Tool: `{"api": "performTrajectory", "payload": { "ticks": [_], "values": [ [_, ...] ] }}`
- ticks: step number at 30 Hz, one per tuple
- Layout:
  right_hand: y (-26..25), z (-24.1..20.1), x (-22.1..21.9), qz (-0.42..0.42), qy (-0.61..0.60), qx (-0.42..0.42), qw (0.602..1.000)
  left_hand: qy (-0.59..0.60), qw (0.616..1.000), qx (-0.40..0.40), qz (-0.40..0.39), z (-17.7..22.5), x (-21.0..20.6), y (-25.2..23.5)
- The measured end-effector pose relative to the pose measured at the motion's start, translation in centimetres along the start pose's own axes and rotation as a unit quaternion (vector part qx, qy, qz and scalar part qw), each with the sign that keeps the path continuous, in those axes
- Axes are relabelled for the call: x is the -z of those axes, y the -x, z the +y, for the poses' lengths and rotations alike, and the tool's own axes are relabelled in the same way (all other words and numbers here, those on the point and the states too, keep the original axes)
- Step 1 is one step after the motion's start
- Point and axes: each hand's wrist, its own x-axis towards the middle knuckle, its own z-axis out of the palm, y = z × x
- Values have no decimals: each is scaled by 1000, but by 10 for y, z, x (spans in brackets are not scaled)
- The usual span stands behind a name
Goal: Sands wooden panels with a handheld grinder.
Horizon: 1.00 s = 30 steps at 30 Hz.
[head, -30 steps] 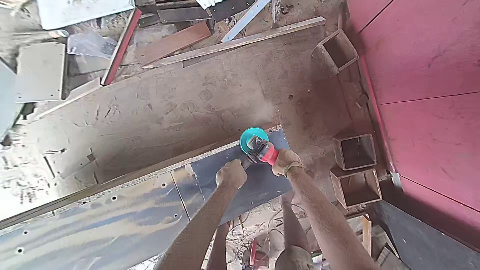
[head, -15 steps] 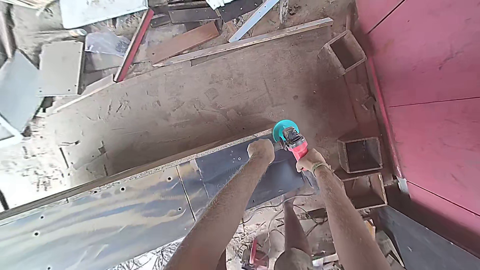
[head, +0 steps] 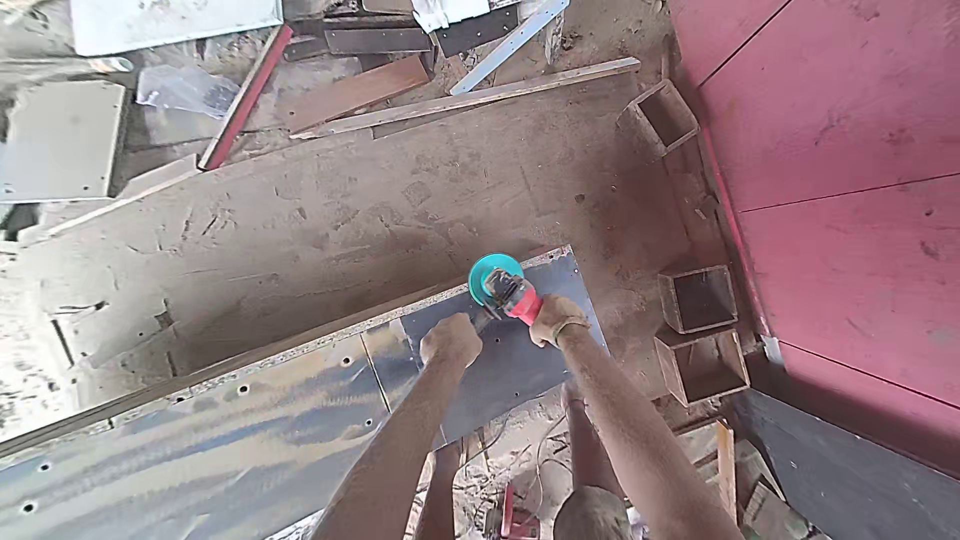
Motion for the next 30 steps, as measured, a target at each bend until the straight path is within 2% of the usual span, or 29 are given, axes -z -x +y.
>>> {"api": "performTrajectory", "payload": {
  "ticks": [10, 13, 15, 18, 22, 30],
  "values": [
    [58, -159, -61, -6, 127, 99, 987, 140, 987, 81, 3, -183, -53, 2],
    [67, -194, -74, -6, 148, 136, 979, 165, 981, 100, 10, -222, -62, -2],
    [67, -200, -78, -5, 154, 144, 978, 168, 980, 105, 11, -230, -66, -5],
    [62, -180, -67, -5, 142, 119, 983, 171, 982, 83, 5, -207, -60, -5],
    [43, -123, -43, 4, 109, 54, 993, 133, 989, 55, -25, -138, -38, 3],
    [14, -43, -18, -3, 68, 12, 998, 78, 995, 32, -45, -50, -18, 7]
  ]
}}
